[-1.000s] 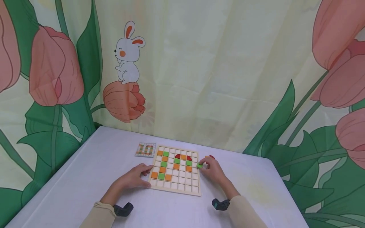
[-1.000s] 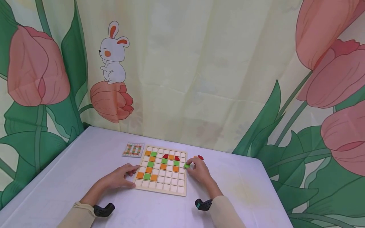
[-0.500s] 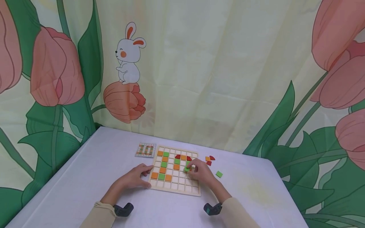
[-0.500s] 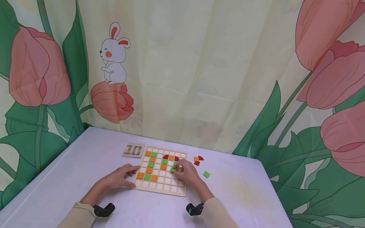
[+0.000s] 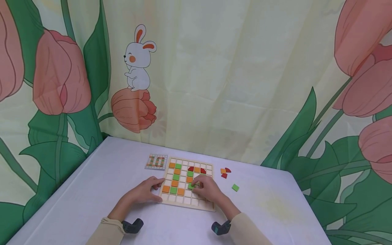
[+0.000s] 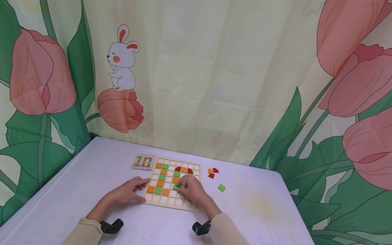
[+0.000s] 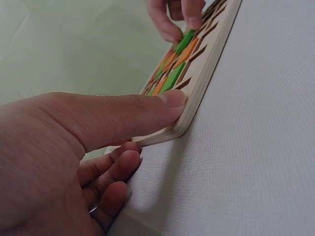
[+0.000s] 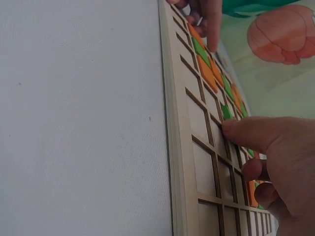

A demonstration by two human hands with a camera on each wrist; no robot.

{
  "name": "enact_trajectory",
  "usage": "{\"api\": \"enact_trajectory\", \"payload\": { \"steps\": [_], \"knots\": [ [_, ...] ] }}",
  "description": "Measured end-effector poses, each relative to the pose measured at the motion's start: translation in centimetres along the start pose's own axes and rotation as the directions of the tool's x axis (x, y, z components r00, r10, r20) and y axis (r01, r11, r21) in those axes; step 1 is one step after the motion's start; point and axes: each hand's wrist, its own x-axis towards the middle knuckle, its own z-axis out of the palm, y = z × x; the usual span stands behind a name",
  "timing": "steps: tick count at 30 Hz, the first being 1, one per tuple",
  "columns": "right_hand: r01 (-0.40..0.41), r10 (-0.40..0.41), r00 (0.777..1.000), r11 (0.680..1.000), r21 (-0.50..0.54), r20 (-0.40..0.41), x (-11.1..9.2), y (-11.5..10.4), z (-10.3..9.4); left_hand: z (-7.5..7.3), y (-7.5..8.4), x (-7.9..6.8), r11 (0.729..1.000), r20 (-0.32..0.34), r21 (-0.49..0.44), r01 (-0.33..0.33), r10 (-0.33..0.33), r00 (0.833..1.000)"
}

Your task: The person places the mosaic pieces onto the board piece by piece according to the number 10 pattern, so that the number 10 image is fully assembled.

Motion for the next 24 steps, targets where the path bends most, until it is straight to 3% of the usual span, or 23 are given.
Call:
{"api": "enact_trajectory", "payload": {
  "steps": [24],
  "knots": [
    [-0.007,0.007,1.000,1.000,0.021,0.003,0.49,-0.48,0.45,0.07,0.20,-0.14,1.000,0.000,-0.003,0.009,-0.009,1.000]
  ]
}}
